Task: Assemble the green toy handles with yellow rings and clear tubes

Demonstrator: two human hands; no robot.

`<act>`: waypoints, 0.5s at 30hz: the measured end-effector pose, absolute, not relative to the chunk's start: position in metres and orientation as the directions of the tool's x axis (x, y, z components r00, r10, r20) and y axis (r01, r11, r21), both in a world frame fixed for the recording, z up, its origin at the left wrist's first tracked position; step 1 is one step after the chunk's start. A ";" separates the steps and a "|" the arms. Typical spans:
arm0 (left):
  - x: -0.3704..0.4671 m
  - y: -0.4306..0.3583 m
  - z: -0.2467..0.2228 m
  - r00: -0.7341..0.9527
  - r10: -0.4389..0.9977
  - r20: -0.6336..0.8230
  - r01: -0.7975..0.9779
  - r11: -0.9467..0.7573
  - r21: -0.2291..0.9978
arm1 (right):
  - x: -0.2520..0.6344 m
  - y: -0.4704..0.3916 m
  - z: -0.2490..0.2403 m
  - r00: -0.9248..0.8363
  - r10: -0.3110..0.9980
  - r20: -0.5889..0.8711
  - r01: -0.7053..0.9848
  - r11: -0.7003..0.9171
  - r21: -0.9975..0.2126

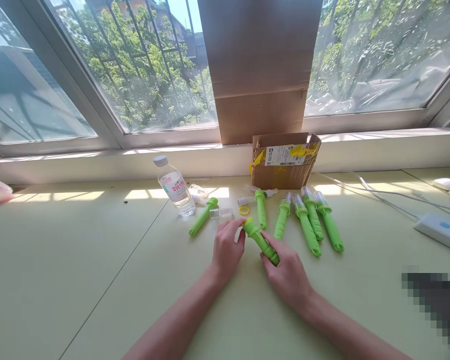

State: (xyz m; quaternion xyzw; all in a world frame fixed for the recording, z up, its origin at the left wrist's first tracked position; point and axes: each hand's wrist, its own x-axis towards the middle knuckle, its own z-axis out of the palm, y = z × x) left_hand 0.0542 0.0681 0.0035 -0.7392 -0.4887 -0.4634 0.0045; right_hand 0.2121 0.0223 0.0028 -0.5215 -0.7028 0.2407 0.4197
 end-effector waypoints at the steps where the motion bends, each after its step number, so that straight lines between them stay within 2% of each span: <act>1: 0.054 0.068 0.004 0.098 0.718 0.689 0.725 -0.526 0.444 | 0.212 0.022 0.003 -0.105 0.935 0.339 0.529 0.341 -0.777; 5: 0.055 0.066 0.006 0.108 0.716 0.690 0.704 -0.545 0.456 | 0.213 0.021 0.002 -0.116 0.925 0.362 0.572 0.360 -0.737; 10: 0.055 0.064 0.008 0.101 0.738 0.667 0.664 -0.549 0.507 | 0.218 0.024 0.002 -0.118 0.930 0.349 0.773 0.306 -0.555; 15: 0.053 0.061 0.012 0.126 0.763 0.635 0.622 -0.559 0.549 | 0.221 0.027 0.002 -0.116 0.923 0.366 0.826 0.294 -0.480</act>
